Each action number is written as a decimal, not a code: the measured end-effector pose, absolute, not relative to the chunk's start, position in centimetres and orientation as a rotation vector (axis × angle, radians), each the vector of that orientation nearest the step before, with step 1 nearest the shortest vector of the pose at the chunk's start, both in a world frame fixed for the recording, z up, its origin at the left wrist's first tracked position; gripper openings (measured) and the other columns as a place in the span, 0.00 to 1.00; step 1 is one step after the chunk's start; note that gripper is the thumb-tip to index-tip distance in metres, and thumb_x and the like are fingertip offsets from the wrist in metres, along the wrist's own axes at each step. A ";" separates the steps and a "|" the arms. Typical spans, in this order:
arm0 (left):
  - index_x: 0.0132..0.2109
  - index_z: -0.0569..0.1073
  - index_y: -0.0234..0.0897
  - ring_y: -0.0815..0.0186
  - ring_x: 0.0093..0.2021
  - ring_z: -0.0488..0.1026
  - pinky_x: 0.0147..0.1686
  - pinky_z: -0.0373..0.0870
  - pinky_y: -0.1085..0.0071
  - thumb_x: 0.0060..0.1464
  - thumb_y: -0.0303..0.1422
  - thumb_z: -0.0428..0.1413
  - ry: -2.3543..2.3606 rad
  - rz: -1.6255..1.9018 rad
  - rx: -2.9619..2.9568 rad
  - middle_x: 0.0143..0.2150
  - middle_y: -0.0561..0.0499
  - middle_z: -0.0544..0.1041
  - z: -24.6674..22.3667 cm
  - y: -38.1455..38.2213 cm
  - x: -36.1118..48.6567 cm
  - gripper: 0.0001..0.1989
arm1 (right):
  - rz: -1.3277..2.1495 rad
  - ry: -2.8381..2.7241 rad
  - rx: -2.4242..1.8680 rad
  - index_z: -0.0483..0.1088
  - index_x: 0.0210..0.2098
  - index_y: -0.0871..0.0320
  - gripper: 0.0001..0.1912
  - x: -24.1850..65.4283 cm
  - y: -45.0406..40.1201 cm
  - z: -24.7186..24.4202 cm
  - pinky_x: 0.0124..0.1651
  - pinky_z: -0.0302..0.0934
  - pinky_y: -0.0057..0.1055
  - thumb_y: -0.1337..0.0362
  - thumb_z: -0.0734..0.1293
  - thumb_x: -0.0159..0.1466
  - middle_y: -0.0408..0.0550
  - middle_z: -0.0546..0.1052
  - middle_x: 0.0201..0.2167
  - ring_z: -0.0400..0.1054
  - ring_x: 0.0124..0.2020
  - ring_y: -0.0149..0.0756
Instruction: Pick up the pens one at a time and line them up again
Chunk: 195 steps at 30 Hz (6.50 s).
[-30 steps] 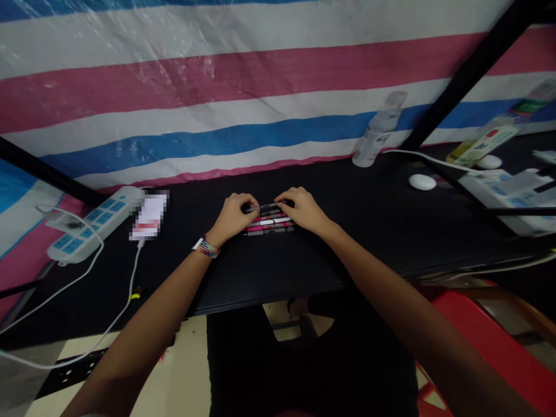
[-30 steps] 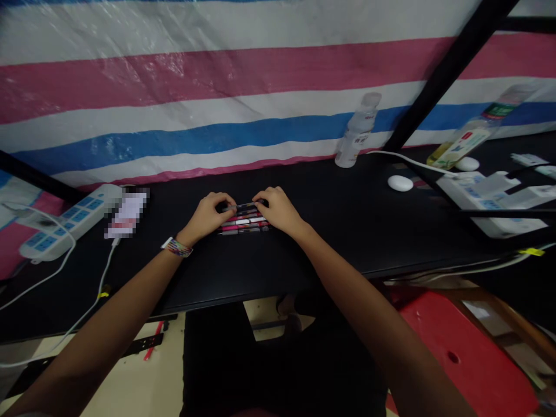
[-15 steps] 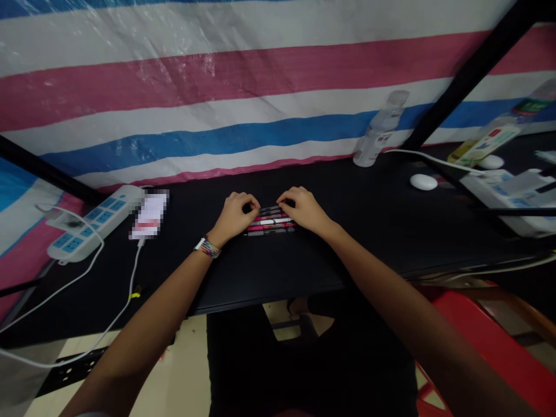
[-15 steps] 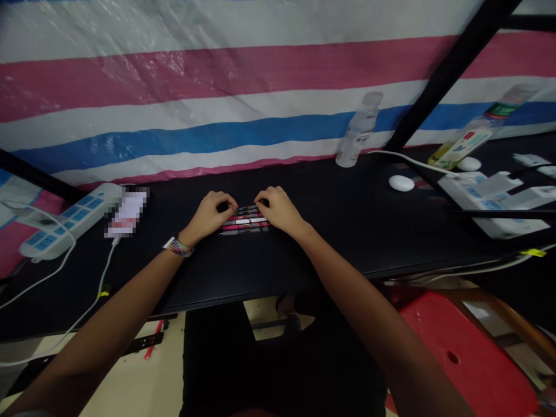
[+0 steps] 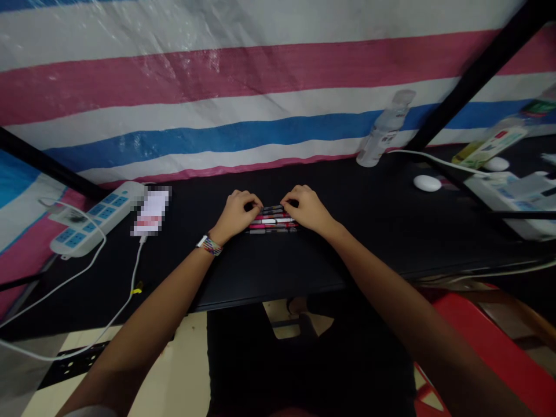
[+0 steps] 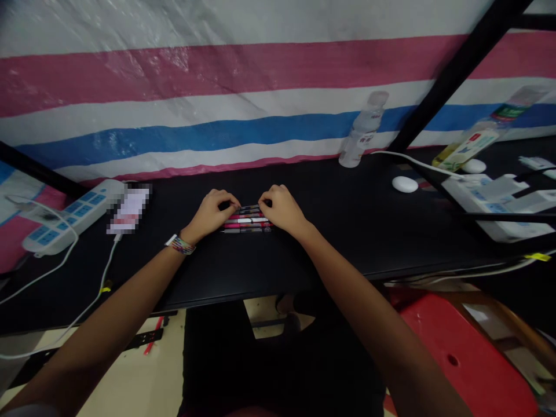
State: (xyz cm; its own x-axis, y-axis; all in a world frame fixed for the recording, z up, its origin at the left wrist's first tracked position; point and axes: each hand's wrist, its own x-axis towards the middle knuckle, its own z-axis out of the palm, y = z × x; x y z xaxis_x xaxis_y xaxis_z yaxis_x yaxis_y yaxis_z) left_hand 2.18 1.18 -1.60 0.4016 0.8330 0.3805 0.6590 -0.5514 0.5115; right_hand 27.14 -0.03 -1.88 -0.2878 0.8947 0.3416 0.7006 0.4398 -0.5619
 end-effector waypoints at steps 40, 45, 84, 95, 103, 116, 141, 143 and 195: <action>0.43 0.83 0.41 0.53 0.47 0.76 0.53 0.68 0.55 0.74 0.36 0.50 1.344 0.811 2.363 0.43 0.46 0.84 -1.8 1.3 2.0 0.17 | 0.566 -2.261 -0.658 0.85 0.34 0.52 0.09 26.1 -2.1 -0.9 0.60 0.69 0.52 0.67 0.74 0.70 0.51 0.84 0.52 0.72 0.55 0.49; 0.43 0.82 0.41 0.54 0.47 0.75 0.54 0.68 0.54 0.74 0.36 0.49 1.350 0.805 2.351 0.44 0.47 0.85 -1.9 1.4 2.0 0.17 | 0.639 -2.266 -0.652 0.86 0.33 0.49 0.08 26.1 -2.2 -0.9 0.64 0.67 0.55 0.64 0.77 0.70 0.50 0.84 0.55 0.71 0.60 0.51; 0.43 0.81 0.43 0.56 0.44 0.79 0.52 0.71 0.55 0.70 0.39 0.60 1.233 1.142 2.358 0.42 0.49 0.85 -0.1 0.0 2.8 0.08 | 0.648 -1.706 -1.087 0.80 0.39 0.53 0.13 26.4 -1.0 -0.9 0.39 0.64 0.37 0.52 0.71 0.73 0.44 0.77 0.29 0.71 0.32 0.39; 0.41 0.80 0.42 0.56 0.45 0.80 0.51 0.75 0.56 0.70 0.39 0.58 1.213 1.230 2.223 0.42 0.47 0.85 -0.2 0.3 2.5 0.09 | 1.140 -1.325 -0.973 0.83 0.42 0.53 0.19 26.6 0.5 -1.7 0.35 0.70 0.39 0.45 0.78 0.63 0.45 0.78 0.30 0.69 0.27 0.34; 0.36 0.81 0.41 0.60 0.36 0.79 0.42 0.74 0.60 0.75 0.42 0.54 1.181 1.208 2.104 0.33 0.50 0.82 -0.7 0.4 2.3 0.19 | 1.107 -1.346 -0.956 0.85 0.42 0.52 0.16 26.5 0.5 -1.8 0.38 0.72 0.40 0.49 0.79 0.63 0.46 0.80 0.31 0.71 0.29 0.35; 0.38 0.81 0.43 0.60 0.38 0.78 0.49 0.75 0.58 0.77 0.42 0.52 1.198 1.220 2.210 0.32 0.51 0.81 -0.5 0.4 2.4 0.19 | 1.142 -1.211 -0.888 0.84 0.41 0.53 0.15 26.9 0.8 -1.5 0.35 0.71 0.37 0.51 0.81 0.61 0.45 0.79 0.30 0.69 0.27 0.33; 0.31 0.79 0.40 0.67 0.25 0.72 0.30 0.67 0.68 0.76 0.46 0.56 1.185 1.354 1.968 0.23 0.54 0.75 -1.3 1.3 2.0 0.24 | 1.196 -1.034 -0.865 0.86 0.36 0.55 0.05 28.1 0.9 -0.3 0.33 0.68 0.32 0.62 0.80 0.62 0.45 0.78 0.27 0.68 0.27 0.31; 0.39 0.82 0.40 0.65 0.32 0.77 0.37 0.73 0.68 0.71 0.42 0.63 1.157 1.439 1.933 0.32 0.52 0.82 -1.4 1.6 2.0 0.13 | 1.193 -1.000 -0.868 0.85 0.36 0.55 0.04 28.5 1.0 0.0 0.32 0.68 0.31 0.63 0.79 0.62 0.45 0.77 0.27 0.67 0.27 0.31; 0.48 0.84 0.41 0.61 0.44 0.83 0.50 0.80 0.62 0.65 0.33 0.65 1.133 1.598 1.774 0.46 0.47 0.87 -1.8 2.3 1.6 0.06 | 1.329 -0.629 -1.012 0.78 0.33 0.58 0.05 29.5 1.4 0.3 0.31 0.68 0.25 0.66 0.73 0.66 0.43 0.76 0.26 0.66 0.25 0.28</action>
State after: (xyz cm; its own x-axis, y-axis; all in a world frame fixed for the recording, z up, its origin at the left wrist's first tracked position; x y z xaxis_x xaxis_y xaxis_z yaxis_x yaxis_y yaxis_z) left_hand 1.60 2.28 -1.82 -0.0318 0.8298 0.5571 0.2516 -0.5328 0.8080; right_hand 29.50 1.40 0.30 0.1775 0.9698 -0.1675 -0.4857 -0.0617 -0.8719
